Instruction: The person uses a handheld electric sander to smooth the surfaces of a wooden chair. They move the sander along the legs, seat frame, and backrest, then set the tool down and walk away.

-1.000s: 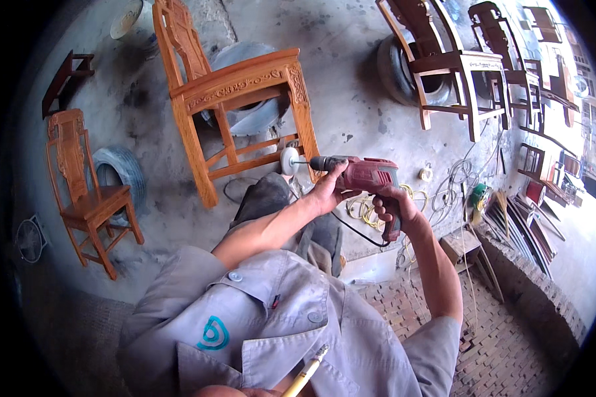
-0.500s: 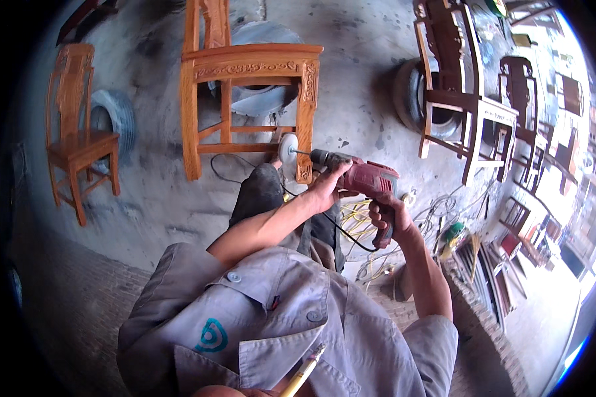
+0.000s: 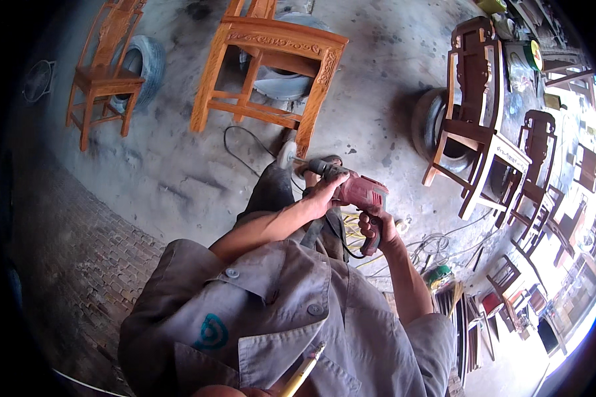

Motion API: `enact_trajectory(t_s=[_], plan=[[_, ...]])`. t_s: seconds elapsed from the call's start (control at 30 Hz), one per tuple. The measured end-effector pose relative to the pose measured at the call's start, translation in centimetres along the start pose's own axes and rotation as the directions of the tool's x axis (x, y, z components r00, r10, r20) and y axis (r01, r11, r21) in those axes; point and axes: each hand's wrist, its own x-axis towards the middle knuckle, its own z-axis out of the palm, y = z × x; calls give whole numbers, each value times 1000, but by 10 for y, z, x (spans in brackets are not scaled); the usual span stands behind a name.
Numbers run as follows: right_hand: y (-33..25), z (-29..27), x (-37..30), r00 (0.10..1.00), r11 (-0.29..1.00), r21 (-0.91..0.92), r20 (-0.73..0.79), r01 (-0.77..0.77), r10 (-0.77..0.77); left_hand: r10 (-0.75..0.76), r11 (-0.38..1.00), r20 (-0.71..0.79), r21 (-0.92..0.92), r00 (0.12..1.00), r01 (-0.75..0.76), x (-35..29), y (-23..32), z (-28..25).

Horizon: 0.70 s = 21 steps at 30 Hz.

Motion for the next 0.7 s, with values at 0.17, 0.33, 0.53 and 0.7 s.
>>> enact_trajectory(t_s=[0.17, 0.33, 0.53, 0.7], plan=[[4, 3, 2, 998, 994, 84, -4, 64, -64, 64, 996, -51, 64, 997, -61, 14, 1, 5], [3, -18, -8, 997, 997, 59, 50, 52, -55, 50, 999, -137, 20, 989, -47, 16, -19, 15], [2, -15, -7, 998, 998, 38, 8, 57, -57, 80, 996, -118, -30, 990, -84, 30, -25, 9], [-3, -3, -7, 999, 999, 34, 15, 33, -33, 137, 990, -228, -12, 964, -144, -6, -6, 30]])
